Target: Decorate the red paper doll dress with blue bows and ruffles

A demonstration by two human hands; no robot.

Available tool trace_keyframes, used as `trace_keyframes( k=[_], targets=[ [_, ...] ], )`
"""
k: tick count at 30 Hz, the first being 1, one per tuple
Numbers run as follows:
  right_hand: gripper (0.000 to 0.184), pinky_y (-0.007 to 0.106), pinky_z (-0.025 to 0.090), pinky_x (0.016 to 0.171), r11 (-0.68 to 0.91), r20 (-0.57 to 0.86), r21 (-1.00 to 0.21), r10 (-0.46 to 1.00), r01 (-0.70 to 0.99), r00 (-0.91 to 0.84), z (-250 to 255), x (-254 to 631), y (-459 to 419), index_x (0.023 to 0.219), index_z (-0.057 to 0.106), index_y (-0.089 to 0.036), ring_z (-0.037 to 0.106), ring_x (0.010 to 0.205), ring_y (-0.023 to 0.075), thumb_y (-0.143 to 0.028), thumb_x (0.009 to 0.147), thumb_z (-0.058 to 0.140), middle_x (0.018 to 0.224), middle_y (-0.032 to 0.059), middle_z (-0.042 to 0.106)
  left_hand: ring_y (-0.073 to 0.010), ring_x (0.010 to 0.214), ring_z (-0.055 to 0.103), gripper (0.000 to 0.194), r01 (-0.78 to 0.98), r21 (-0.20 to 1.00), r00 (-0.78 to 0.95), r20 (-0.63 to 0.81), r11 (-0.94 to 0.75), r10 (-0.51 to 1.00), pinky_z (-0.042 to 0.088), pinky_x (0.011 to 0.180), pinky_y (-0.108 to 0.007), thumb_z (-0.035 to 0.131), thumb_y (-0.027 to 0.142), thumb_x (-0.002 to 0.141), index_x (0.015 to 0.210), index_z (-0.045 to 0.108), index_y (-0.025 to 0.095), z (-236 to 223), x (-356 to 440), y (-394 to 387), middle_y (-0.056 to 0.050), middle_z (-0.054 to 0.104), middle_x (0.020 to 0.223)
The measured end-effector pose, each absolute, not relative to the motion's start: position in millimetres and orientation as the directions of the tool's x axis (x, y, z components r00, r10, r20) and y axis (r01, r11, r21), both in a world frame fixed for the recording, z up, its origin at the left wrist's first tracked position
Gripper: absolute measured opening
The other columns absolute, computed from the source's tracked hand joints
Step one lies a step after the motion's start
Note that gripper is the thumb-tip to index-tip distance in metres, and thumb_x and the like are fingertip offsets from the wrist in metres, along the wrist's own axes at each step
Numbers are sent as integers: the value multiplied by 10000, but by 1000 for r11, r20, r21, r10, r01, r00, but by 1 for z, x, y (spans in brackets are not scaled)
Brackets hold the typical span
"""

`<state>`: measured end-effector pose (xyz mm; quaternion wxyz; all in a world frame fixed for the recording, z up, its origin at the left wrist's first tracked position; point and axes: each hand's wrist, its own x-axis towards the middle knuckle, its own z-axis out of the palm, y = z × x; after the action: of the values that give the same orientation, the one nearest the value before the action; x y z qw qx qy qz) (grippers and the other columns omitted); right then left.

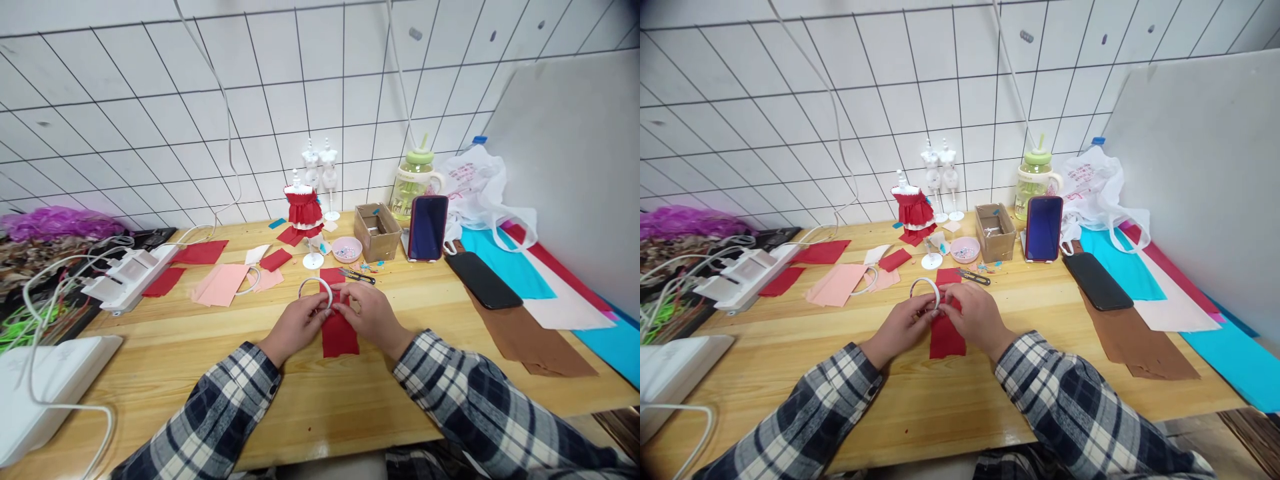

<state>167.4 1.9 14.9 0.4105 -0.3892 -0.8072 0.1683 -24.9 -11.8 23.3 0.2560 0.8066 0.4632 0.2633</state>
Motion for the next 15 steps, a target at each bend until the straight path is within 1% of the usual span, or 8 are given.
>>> trace_keyframes(
  k=[2, 4, 5, 6, 8, 9, 13, 15],
  targets=[
    [227, 346, 502, 811, 616, 541, -614, 784, 493, -305, 14, 168, 1, 1072, 577, -208, 633, 908, 193, -256, 852, 608, 1090, 71, 681, -169, 774, 616, 224, 599, 687, 415, 174, -412, 893, 462, 708, -265, 468, 309, 914, 1067, 606, 221, 22, -25, -12, -30, 683, 853],
    [385, 348, 504, 834, 630, 551, -596, 772, 498, -318, 15, 168, 1, 1220, 531, -210, 634, 931, 194, -272, 850, 616, 1153, 78, 663, -170, 780, 625, 233, 581, 705, 418, 171, -407, 892, 469, 716, -267, 481, 305, 906, 1084, 611, 229, 20, -26, -12, -30, 695, 869],
    [382, 354, 495, 868, 649, 557, -574, 757, 499, -343, 15, 168, 1, 1226, 539, -217, 629, 971, 198, -272, 855, 612, 1170, 73, 659, -169, 792, 629, 239, 571, 709, 427, 174, -414, 887, 471, 728, -268, 489, 298, 902, 1098, 611, 233, 19, -26, -13, -31, 700, 888],
    [322, 360, 481, 900, 666, 562, -553, 742, 501, -366, 16, 167, 0, 1182, 575, -225, 621, 1014, 202, -266, 864, 601, 1171, 64, 663, -167, 806, 631, 248, 563, 710, 437, 179, -423, 881, 472, 742, -269, 494, 289, 900, 1113, 610, 238, 19, -26, -13, -30, 703, 911],
    [153, 366, 465, 925, 679, 570, -531, 729, 507, -380, 17, 167, 0, 1016, 643, -231, 613, 1042, 204, -249, 882, 571, 1129, 47, 684, -162, 812, 628, 266, 564, 700, 444, 190, -438, 876, 470, 750, -269, 488, 288, 906, 1141, 603, 240, 19, -26, -13, -30, 702, 930],
    [110, 364, 465, 917, 676, 569, -532, 732, 510, -375, 18, 168, 0, 948, 650, -229, 617, 1028, 202, -242, 888, 559, 1104, 42, 692, -164, 808, 624, 276, 581, 683, 434, 200, -443, 878, 468, 748, -272, 483, 300, 910, 1150, 601, 236, 20, -27, -13, -34, 700, 924],
    [91, 354, 462, 874, 632, 558, -572, 767, 524, -317, 19, 171, 3, 898, 618, -213, 605, 972, 206, -231, 900, 529, 1014, 53, 691, -191, 794, 598, 278, 689, 533, 430, 246, -491, 869, 438, 766, -315, 448, 356, 928, 1040, 657, 213, 26, -32, -10, -57, 687, 841],
    [85, 345, 463, 804, 593, 545, -595, 794, 542, -271, 18, 173, 6, 885, 601, -207, 597, 889, 208, -247, 900, 527, 928, 56, 677, -194, 788, 590, 292, 713, 481, 445, 251, -510, 860, 418, 776, -328, 425, 357, 939, 993, 673, 212, 29, -35, -9, -59, 686, 818]
  ],
)
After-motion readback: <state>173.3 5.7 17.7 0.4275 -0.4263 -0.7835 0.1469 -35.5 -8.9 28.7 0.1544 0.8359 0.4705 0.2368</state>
